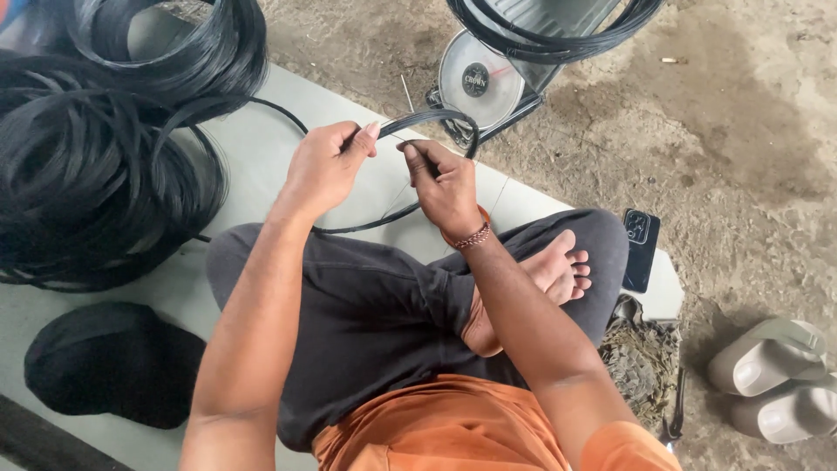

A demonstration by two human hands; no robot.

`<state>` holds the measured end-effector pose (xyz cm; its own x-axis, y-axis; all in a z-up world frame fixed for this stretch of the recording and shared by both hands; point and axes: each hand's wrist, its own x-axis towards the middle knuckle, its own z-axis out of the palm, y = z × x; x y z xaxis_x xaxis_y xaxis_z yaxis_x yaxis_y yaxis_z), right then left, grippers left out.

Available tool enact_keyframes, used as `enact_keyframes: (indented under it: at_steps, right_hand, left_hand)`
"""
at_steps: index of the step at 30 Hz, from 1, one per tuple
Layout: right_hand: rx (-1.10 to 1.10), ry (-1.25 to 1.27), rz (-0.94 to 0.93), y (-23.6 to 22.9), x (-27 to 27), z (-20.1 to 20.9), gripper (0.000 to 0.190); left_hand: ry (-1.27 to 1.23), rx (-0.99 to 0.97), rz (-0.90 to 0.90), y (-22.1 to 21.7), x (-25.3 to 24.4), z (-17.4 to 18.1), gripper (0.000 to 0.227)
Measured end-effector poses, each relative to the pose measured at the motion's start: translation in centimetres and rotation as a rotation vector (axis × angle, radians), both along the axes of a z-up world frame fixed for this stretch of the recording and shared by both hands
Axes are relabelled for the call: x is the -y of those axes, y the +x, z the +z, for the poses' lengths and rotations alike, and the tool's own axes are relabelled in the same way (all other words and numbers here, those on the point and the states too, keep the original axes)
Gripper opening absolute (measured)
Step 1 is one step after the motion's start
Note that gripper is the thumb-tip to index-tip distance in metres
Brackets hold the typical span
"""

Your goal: The person sits cross-legged on the floor and cuts lengths of black cable from a large coil using orange-handled scissors. They repeatedly measure, cut, and place the cut pieces onto a nearby scale.

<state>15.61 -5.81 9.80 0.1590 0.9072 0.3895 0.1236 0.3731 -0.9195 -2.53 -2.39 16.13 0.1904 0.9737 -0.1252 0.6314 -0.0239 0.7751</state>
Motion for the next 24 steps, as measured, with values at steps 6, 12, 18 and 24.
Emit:
enact_keyframes:
  at_steps: [6,12,18,24]
  right_hand:
    - [-0.073,0.096,-0.192,1.9,-0.6,1.2,0.023]
    - [-0.120,-0.030,-0.359,6.2,-4.3,-1.0,0.017]
    - [0.058,-0.173,-0.092,6.0,-5.1,-1.7,0.015]
    - [0.109,-0.044,-0.029,5.5,-2.9,1.5,0.022]
  left_hand:
    - [-0.012,0.173,-0.066,-0.6,-0.2,-1.2,0.038]
    - [-0.052,0.256,-0.088,-0.6,-0.5,-1.6,0.038]
    - [-0.092,0.209,-0.104,-0.1,0.2,0.5,0.040]
    - [-0.269,0.289,-0.130,0.0,0.2,1.4,0.037]
